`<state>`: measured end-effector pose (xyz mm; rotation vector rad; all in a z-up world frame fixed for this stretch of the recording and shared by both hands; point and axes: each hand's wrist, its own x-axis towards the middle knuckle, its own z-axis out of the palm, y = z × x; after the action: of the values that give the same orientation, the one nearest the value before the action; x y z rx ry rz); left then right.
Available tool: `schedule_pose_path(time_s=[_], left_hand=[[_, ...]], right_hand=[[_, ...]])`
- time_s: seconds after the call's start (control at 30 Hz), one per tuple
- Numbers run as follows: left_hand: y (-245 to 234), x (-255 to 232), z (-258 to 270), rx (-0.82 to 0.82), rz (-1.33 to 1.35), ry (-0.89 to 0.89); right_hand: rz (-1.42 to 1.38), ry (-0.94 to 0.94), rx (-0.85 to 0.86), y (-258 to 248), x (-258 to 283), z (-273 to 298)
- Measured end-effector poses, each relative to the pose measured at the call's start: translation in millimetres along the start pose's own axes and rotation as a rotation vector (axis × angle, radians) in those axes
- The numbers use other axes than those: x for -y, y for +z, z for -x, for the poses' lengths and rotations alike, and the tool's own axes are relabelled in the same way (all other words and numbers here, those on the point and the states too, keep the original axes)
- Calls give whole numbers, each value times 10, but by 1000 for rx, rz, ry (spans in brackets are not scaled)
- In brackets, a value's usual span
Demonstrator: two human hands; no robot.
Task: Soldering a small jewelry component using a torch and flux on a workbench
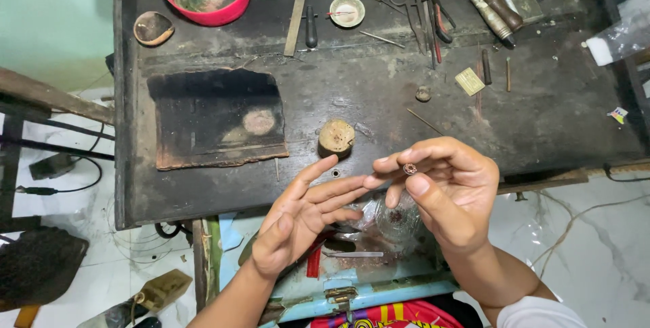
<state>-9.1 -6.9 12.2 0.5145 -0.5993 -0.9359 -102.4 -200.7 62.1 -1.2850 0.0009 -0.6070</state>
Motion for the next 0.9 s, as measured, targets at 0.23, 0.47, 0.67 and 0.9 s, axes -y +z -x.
schedule_pose_path(time_s=[0.23,0.47,0.67,0.9], left_hand=[[-13,23,9,-9,12,-7],[-24,14,11,-8,-2,2],[-35,29,15,-20,-9,-1],[-57,40,16,-33,-22,-3]], right_hand=[[12,2,9,-14,-27,11],[102,10,2,-14,-69,23],[122,18,17,-20,-89,38],[145,22,37,-39,-131,34]])
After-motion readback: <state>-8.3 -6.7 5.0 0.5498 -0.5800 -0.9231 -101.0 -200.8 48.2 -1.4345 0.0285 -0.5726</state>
